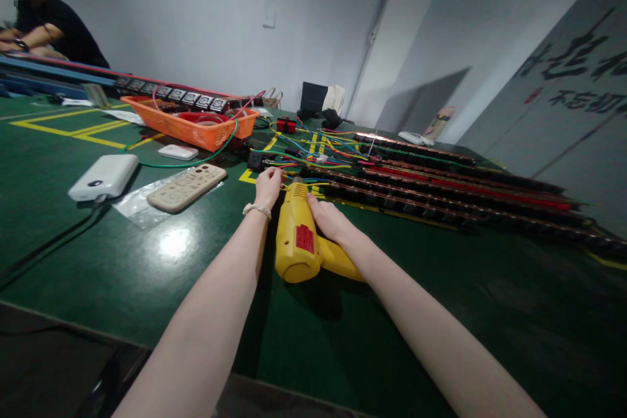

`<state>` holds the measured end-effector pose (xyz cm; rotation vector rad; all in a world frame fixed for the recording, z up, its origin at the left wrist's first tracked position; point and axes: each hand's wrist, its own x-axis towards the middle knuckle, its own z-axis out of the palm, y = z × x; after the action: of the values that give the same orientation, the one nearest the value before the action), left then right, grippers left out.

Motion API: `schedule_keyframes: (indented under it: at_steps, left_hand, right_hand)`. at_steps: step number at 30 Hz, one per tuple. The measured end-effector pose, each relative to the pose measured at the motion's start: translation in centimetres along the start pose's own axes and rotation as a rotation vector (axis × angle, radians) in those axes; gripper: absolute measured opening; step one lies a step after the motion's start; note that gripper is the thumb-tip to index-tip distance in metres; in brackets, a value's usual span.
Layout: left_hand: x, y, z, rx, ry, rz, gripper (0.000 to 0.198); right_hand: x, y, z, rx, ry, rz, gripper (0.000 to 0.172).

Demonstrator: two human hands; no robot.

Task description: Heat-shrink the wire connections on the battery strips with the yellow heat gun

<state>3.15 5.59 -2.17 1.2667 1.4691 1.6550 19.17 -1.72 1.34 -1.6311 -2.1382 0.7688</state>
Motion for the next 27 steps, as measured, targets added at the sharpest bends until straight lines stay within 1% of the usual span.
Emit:
schedule_keyframes:
  at_steps: [2,6,9,14,19,27]
  left_hand:
    - [0.1,-0.2,0.2,-0.022,-0.007,-0.004,0.022]
    - [0.5,-0.8,0.5,-0.043,-0.012,-0.001,0.022]
    - [0.6,-1.2,0.6,-0.010,0.002,0.003,0.023]
    - [1.0,-1.7,0.8,0.014,0.009,0.045,0.024]
    - [1.3,-2.2,1.1,-0.068,0.010,0.126,0.025]
    - [0.5,-1.4,1.3,-0.122,0.076,0.072,0.028]
  right_hand:
    - [0.0,1.0,-0.5,0.018,0.027,0.004,0.074]
    - [-0.5,2.8,-1.7,0.013,0.064,0.067,0.074]
    - [-1.3,3.5,-2.6,-0.008,0.082,0.102,0.075]
    - [-1.9,3.5,-3.0,-0.092,0.105,0.117,0.078]
    - [-1.6,3.6,-2.8,-0.112,0.114,0.126,0.078]
    - [-1.7,3.3,-2.8,-0.093,0.104,0.138,0.079]
